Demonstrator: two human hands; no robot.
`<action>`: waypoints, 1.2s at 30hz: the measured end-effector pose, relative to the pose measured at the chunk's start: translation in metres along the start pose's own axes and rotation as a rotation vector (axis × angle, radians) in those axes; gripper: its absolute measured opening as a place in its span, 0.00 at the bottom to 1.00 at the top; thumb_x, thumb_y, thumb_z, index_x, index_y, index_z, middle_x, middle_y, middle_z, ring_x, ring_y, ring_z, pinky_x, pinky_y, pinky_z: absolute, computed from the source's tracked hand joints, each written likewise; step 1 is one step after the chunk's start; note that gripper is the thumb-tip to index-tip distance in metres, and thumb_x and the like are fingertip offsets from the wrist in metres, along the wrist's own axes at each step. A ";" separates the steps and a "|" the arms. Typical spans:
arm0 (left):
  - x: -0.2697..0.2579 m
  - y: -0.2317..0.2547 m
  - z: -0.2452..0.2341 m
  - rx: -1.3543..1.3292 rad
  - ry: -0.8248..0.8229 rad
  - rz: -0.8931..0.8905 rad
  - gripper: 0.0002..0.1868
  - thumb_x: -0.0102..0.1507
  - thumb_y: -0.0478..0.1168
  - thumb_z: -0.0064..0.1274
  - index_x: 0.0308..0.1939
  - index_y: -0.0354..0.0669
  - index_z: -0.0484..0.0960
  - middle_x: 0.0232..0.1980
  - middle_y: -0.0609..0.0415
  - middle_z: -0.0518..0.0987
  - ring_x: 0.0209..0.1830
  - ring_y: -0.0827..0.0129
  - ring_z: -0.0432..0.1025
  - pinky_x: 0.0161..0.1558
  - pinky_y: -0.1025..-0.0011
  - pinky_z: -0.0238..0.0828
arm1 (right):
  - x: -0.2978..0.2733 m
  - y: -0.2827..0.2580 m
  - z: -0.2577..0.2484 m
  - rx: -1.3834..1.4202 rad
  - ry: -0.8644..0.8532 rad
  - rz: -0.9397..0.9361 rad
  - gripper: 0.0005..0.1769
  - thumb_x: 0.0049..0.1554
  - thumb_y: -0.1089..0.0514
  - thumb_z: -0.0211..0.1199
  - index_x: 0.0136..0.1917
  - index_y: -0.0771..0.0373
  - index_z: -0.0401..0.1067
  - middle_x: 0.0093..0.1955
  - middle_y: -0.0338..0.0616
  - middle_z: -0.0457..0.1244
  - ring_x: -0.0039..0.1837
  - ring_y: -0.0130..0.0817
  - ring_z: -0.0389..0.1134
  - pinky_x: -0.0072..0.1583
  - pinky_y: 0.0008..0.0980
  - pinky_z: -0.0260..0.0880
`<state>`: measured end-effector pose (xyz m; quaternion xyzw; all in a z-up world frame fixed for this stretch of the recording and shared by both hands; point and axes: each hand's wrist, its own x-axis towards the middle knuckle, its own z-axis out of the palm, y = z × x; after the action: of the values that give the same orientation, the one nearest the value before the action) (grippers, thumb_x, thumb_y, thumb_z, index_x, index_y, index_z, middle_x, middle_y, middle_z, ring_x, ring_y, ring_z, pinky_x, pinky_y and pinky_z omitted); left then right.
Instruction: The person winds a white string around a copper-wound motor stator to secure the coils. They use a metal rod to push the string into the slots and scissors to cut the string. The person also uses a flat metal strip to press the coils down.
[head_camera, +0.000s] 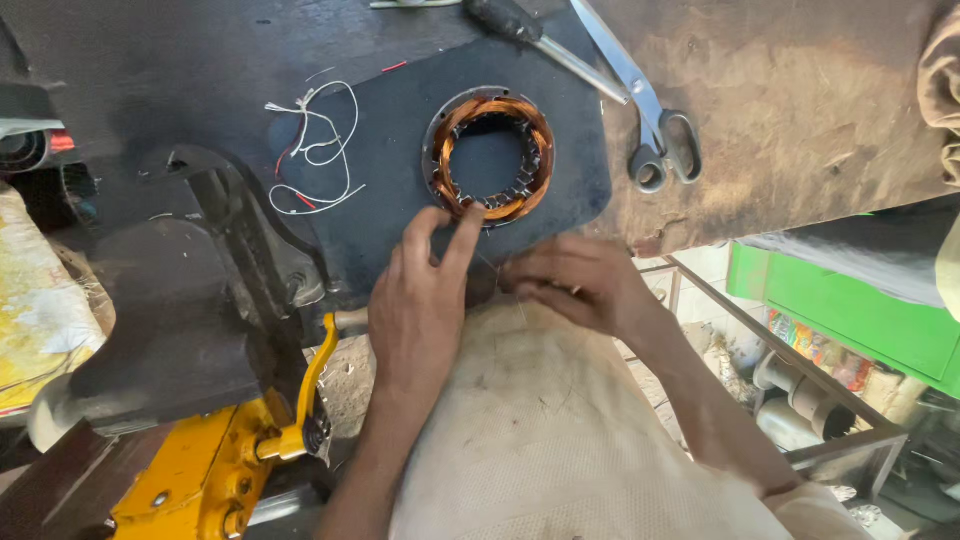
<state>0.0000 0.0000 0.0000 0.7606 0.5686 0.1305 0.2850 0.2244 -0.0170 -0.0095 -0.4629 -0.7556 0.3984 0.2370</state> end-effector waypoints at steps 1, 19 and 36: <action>-0.001 0.000 0.001 0.013 0.006 0.036 0.24 0.61 0.30 0.51 0.62 0.47 0.80 0.60 0.49 0.75 0.45 0.58 0.75 0.44 0.60 0.74 | -0.003 -0.007 -0.001 -0.010 -0.070 -0.058 0.17 0.54 0.59 0.70 0.58 0.55 0.77 0.53 0.40 0.70 0.49 0.32 0.73 0.48 0.30 0.73; -0.019 -0.004 -0.040 0.181 -0.085 0.072 0.22 0.57 0.35 0.51 0.56 0.41 0.80 0.63 0.49 0.77 0.67 0.54 0.67 0.68 0.53 0.58 | 0.063 -0.007 -0.035 -0.465 -0.310 -0.195 0.21 0.53 0.58 0.62 0.60 0.48 0.79 0.61 0.39 0.64 0.60 0.36 0.70 0.52 0.32 0.74; 0.018 -0.011 -0.004 0.239 0.113 0.267 0.22 0.61 0.35 0.51 0.59 0.47 0.79 0.59 0.55 0.75 0.57 0.64 0.72 0.54 0.65 0.68 | 0.016 0.018 -0.028 -0.030 -0.023 0.423 0.10 0.64 0.54 0.65 0.55 0.60 0.77 0.45 0.44 0.70 0.43 0.29 0.70 0.44 0.31 0.71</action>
<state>-0.0050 0.0200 -0.0050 0.8492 0.4891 0.1412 0.1402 0.2467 0.0129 -0.0085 -0.6099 -0.6501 0.4334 0.1324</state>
